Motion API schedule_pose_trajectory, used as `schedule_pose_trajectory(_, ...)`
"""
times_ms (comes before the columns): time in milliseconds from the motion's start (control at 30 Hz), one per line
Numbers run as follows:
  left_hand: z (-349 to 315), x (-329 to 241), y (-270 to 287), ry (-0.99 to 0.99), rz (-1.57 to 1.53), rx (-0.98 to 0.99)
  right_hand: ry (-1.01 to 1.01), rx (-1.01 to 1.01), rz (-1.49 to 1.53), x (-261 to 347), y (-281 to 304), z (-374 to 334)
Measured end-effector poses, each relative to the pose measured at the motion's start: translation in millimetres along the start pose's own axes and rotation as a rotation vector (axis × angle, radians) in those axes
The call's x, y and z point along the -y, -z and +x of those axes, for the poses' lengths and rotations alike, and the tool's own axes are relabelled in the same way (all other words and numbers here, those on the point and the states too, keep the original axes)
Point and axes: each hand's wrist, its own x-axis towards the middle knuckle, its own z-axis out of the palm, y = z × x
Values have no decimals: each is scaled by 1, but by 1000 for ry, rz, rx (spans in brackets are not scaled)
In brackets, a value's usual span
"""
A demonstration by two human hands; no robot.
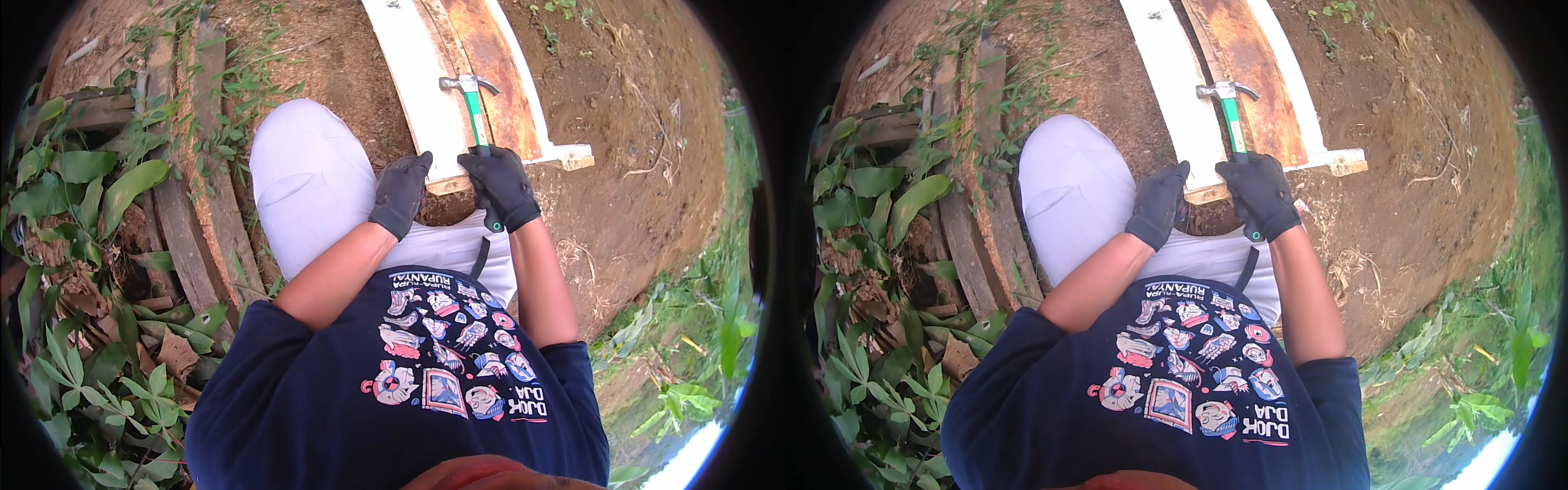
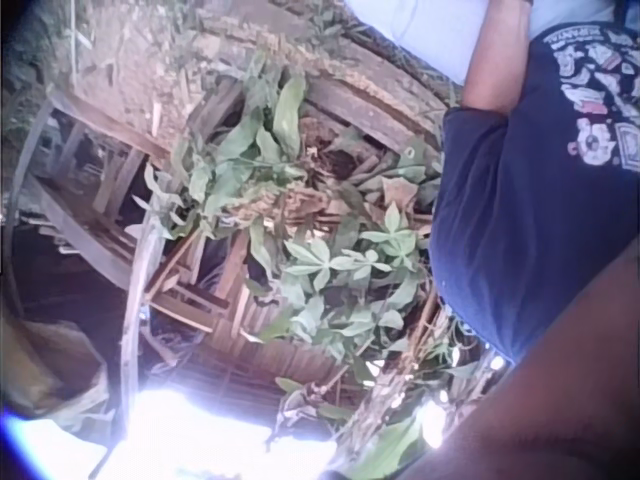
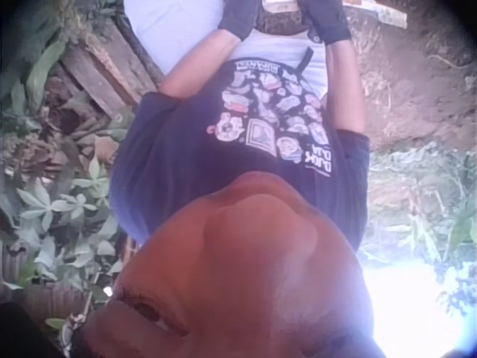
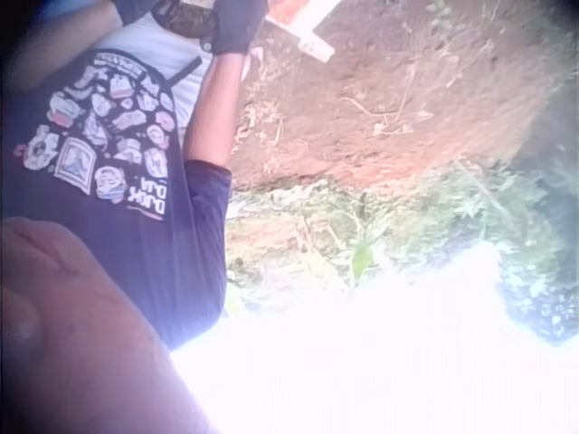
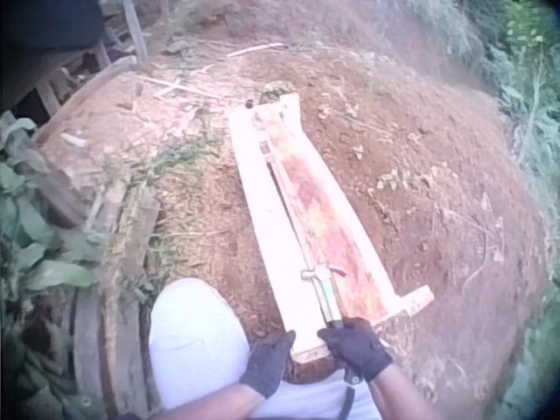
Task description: The person assembles a wooden frame on the ground using a hammer and nails. They position a wooden plank onto the frame and secure it by hammering nails into the wood.
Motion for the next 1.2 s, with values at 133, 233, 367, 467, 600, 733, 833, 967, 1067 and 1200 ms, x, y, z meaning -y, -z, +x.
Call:
schedule_pose_trajectory(133,4,6,3,-32,35,-4,-7,1,26,0,1,0)
schedule_pose_trajectory(233,7,10,1,-30,3,-6,-31,-35,28,2,-4,-1)
schedule_pose_trajectory(367,5,10,2,-9,-77,14,6,-57,-2,-1,-4,1)
schedule_pose_trajectory(467,7,13,4,4,-124,17,8,-49,-3,0,-4,-1)
schedule_pose_trajectory(600,5,4,2,42,-98,12,15,-86,-61,-5,-4,2)
schedule_pose_trajectory(733,6,12,4,-17,-80,12,18,-61,-87,-13,-2,9)
schedule_pose_trajectory(833,5,11,2,12,-119,-15,70,-97,-148,-10,-3,8)
schedule_pose_trajectory(967,6,8,2,25,-139,-7,32,-94,-76,-7,-4,2)
schedule_pose_trajectory(1067,5,7,-1,40,-141,-17,25,-121,-83,-15,-4,10)
schedule_pose_trajectory(1200,3,10,4,-6,-150,17,-1,-74,-66,1,-5,-3)
